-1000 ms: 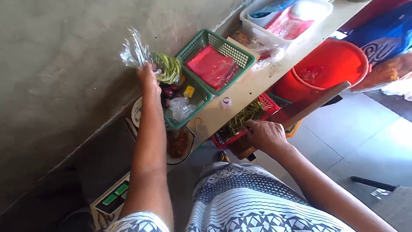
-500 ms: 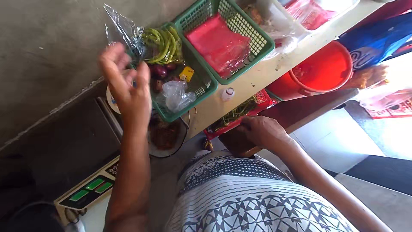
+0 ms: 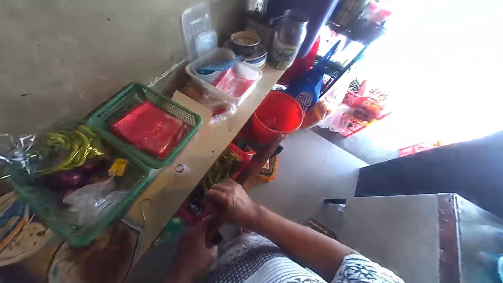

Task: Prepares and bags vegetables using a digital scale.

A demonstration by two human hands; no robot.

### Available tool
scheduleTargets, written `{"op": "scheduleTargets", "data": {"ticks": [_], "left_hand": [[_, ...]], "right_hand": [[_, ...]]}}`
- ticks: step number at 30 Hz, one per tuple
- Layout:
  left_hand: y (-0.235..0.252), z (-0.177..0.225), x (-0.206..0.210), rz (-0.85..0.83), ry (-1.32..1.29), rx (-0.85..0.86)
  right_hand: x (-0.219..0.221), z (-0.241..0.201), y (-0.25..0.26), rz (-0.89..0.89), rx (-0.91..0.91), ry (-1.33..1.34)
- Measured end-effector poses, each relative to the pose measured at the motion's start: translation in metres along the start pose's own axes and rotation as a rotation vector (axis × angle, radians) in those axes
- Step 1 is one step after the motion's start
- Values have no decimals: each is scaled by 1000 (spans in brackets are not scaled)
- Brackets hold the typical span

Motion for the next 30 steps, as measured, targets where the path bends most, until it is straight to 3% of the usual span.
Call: {"op": "scheduleTargets", "data": {"ticks": [3,9,16,19,25,27,30], "left_hand": [[0,9,-1,-21,50,35],[-4,35,36,-4,-32,119],[-14,80,93,82,-82,172],[-15,98,107,2,-61,170],[-8,120,117,-221,-34,134],[-6,109,117,-237,-97,219],[-10,68,106,-464,-424,237]], "right_hand": [[-21,23,-19,-39,98,-218],[-26,66,-49,220,-127,-261],[-59,90,-91,264,-242,-224],[-74,96,-106,245,-249,-224],[-97,99,-116,78,-56,-186],[-101,97,-113,72,33,-104],[-108,73,-110,55,315,-24]]}}
Point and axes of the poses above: each hand's wrist, its own y-axis towards the middle knuckle, its own x-axis out of the palm, z = x × y, the point moved 3 cm from there along y, towards the middle knuckle, and after that the axes turned 1 degree about z, right-handed, at the moved point
